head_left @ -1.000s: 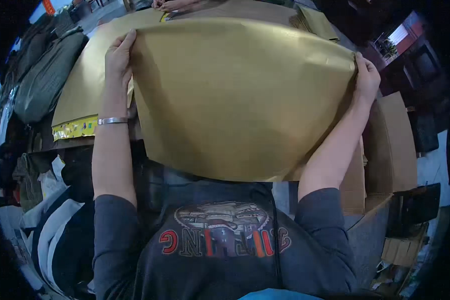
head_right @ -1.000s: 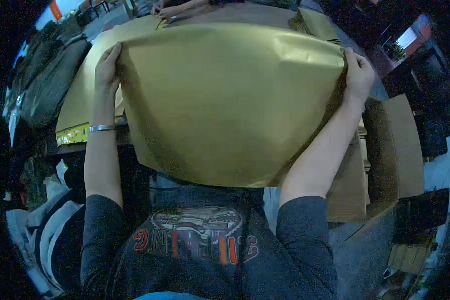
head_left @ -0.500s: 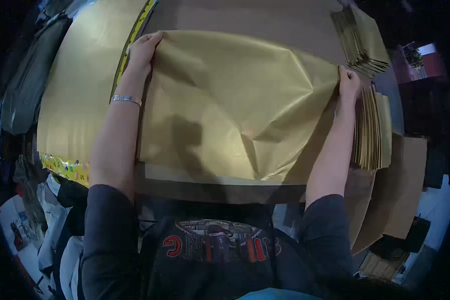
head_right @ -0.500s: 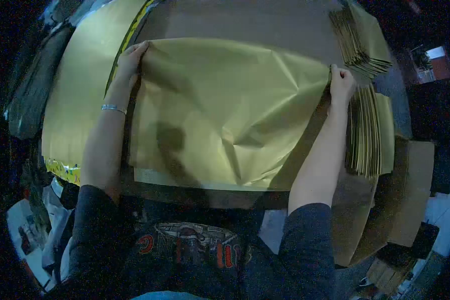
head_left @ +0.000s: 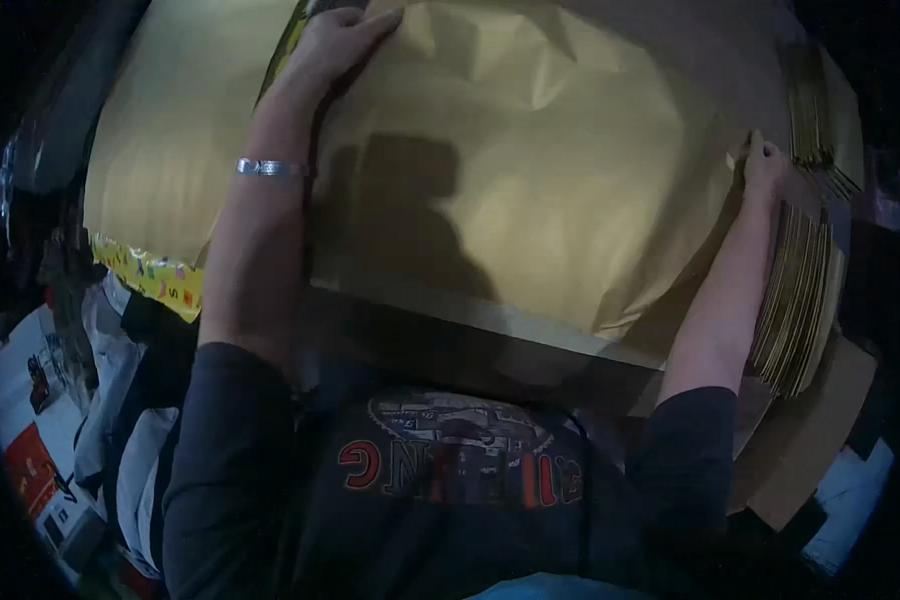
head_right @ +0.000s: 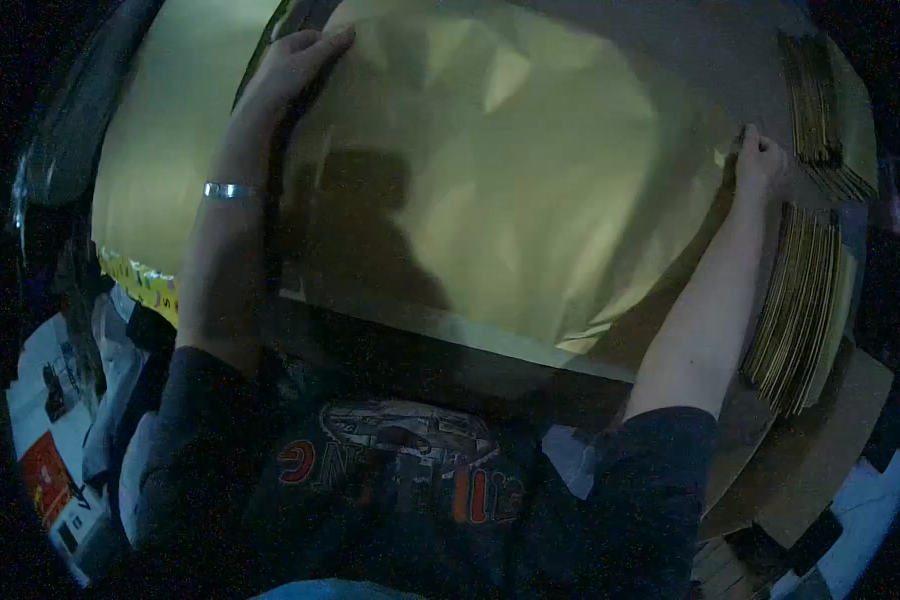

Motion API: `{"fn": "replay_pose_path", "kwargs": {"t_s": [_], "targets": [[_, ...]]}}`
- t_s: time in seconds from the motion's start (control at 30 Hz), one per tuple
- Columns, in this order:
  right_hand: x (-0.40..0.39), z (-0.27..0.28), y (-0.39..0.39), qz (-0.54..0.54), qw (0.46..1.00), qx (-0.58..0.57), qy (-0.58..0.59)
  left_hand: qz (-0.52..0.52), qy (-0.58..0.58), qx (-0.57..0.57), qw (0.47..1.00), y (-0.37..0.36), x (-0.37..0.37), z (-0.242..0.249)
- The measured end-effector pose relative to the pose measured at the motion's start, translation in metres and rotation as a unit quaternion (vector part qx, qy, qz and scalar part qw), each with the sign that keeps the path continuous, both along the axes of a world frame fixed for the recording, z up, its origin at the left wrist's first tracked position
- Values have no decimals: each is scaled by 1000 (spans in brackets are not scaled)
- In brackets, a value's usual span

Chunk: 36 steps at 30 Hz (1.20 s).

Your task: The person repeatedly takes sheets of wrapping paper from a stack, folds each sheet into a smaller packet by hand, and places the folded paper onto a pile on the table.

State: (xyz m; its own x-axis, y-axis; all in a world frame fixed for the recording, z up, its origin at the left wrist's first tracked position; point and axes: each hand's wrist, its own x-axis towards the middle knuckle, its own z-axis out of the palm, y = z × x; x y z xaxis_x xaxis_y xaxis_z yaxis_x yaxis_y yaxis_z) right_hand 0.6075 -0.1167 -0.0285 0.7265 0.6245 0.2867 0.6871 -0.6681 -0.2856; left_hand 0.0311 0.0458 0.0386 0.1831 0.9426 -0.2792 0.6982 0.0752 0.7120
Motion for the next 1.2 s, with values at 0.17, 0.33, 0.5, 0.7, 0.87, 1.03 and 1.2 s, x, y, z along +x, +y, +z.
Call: {"fn": "replay_pose_path", "kwargs": {"t_s": [0.17,0.33,0.5,0.7,0.87,1.03,1.2], "targets": [[23,-2,11,-9,995,-95,-23,-40,11,72,997,-87,-34,3],[16,8,-18,6,994,-89,61,-55,28,139,988,-99,-40,-13],[-6,-12,-118,83,988,-14,127,-46,53,137,988,-94,-39,-9],[-60,-17,-197,123,989,-3,77,-118,93,157,976,-80,-46,-18],[-89,-12,-192,124,990,-68,-25,-133,145,151,969,-79,-47,-13],[-104,-2,-191,110,993,-41,-24,-121,-12,25,992,-93,-64,-27],[-67,-16,-195,177,983,-44,-11,-150,21,20,988,-118,-68,-15]]}}
